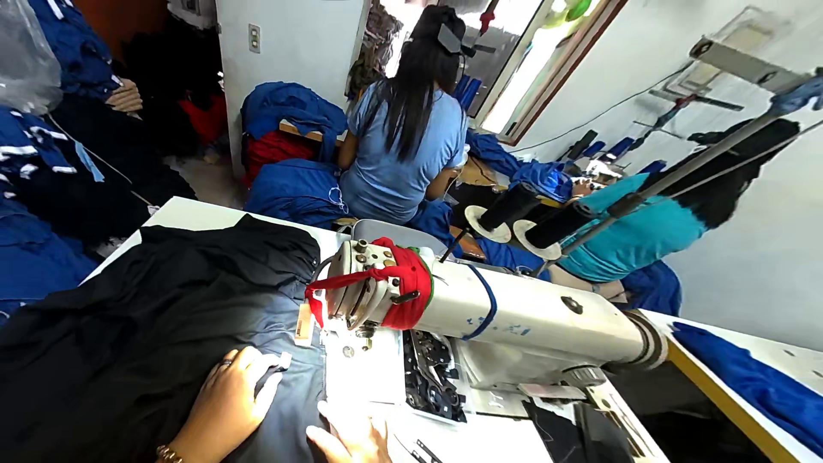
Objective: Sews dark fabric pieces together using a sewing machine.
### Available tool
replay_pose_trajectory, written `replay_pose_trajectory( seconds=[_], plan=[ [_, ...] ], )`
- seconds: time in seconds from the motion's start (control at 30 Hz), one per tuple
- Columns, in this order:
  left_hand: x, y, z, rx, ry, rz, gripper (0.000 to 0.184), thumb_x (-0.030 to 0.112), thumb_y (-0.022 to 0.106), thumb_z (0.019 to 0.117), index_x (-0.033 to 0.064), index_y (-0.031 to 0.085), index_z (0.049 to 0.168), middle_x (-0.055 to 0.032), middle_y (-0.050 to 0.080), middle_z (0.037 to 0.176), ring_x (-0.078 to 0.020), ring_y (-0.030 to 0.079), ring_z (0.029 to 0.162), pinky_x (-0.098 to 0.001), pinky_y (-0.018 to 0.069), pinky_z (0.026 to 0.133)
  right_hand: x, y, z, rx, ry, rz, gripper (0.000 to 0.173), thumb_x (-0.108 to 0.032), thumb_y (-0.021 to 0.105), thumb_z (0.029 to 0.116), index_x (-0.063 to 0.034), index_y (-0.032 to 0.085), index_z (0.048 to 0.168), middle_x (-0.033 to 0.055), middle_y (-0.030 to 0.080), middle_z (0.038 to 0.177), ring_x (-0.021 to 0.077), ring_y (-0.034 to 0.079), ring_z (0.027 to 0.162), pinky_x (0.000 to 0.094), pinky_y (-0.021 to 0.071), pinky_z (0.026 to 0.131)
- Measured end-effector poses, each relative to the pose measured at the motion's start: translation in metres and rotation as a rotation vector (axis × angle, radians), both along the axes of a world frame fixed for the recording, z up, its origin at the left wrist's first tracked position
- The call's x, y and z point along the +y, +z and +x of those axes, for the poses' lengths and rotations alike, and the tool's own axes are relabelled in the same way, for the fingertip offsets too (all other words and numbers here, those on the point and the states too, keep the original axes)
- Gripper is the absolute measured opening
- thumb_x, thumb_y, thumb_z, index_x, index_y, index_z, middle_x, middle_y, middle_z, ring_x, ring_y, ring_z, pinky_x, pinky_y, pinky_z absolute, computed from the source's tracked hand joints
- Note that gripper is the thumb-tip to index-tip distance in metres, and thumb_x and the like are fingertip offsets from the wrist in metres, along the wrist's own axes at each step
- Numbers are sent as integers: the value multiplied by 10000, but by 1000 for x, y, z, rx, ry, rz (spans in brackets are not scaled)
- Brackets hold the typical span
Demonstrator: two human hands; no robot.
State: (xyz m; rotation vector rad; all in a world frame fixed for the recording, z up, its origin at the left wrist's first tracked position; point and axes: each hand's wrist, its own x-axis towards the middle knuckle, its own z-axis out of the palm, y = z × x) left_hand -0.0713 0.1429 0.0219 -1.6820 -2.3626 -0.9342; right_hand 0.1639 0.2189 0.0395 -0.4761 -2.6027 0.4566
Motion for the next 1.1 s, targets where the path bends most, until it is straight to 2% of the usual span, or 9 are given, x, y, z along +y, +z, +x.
replay_pose_trajectory(
  seconds=[0.17, 0.23, 0.33, 0.4, 0.5, 0.7, 0.83, 0.93, 1.1],
  plan=[
    [9, 7, 3, -81, 7, -20, 192, 239, 616, 947, 146, 782, 975, -64, 710, 1004, -266, 687, 1019, -515, 551, 889, -2, 3, -2, 21, 5, -9, 530, -614, 496, 991, -198, 767, 1177, 104, 668, 1359, 337, 615, 1253, 636, 435, 979],
    [11, 8, 6, -156, 10, 75, 208, 218, 592, 942, 128, 779, 941, -41, 723, 970, -199, 696, 963, -428, 573, 867, -1, 6, -3, 53, -5, -43, 497, -578, 530, 992, -182, 768, 1173, 104, 679, 1337, 334, 622, 1229, 630, 439, 955],
    [5, 35, 18, -660, -23, 194, 149, 198, 613, 934, 106, 727, 957, 50, 701, 850, -6, 637, 736, -181, 535, 684, 0, 19, -9, 197, -71, -219, 341, -343, 626, 1000, -79, 748, 1177, 98, 736, 1186, 295, 665, 1133, 591, 470, 951],
    [-6, 56, 28, -1087, -115, 213, 94, 126, 615, 945, 98, 701, 973, 33, 722, 842, -30, 653, 689, -180, 533, 623, -2, 30, -16, 312, -109, -412, 285, -191, 624, 989, 1, 723, 1174, 107, 747, 1111, 233, 678, 1065, 482, 506, 952],
    [-20, 65, 40, -1369, -259, 196, 98, 75, 625, 956, 113, 712, 978, 28, 734, 845, -28, 651, 658, -172, 534, 589, -4, 41, -27, 454, -57, -750, 297, -108, 599, 999, 81, 651, 1222, 101, 713, 1087, 88, 671, 989, 275, 556, 887],
    [-33, 63, 53, -1552, -358, 173, 160, 30, 644, 949, 107, 723, 1065, 11, 740, 870, -39, 662, 679, -187, 554, 618, -18, 52, -28, 517, -30, -1034, 96, -1, 605, 962, 24, 669, 1028, 4, 694, 940, 37, 659, 873, 245, 562, 825],
    [-32, 58, 62, -1582, -344, 179, 251, 16, 641, 941, 131, 571, 1154, 10, 731, 855, -60, 675, 672, -211, 560, 610, -24, 49, -28, 565, -34, -1007, 88, 12, 640, 937, 22, 678, 1016, 13, 690, 925, 37, 654, 870, 239, 559, 824],
    [-33, 53, 64, -1556, -350, 203, 132, 35, 654, 945, 115, 700, 1040, 11, 723, 876, -62, 669, 687, -221, 573, 619, -24, 47, -28, 585, -72, -987, 82, 6, 697, 898, -5, 685, 979, -9, 684, 896, 28, 640, 852, 222, 542, 806],
    [-41, 59, 62, -1627, -380, 155, 138, 141, 619, 1008, 117, 753, 1034, 1, 747, 892, -77, 700, 730, -243, 599, 663, -27, 43, -29, 593, -132, -972, 142, 6, 747, 854, -34, 653, 952, -31, 665, 867, 12, 627, 843, 207, 529, 800]
  ],
)
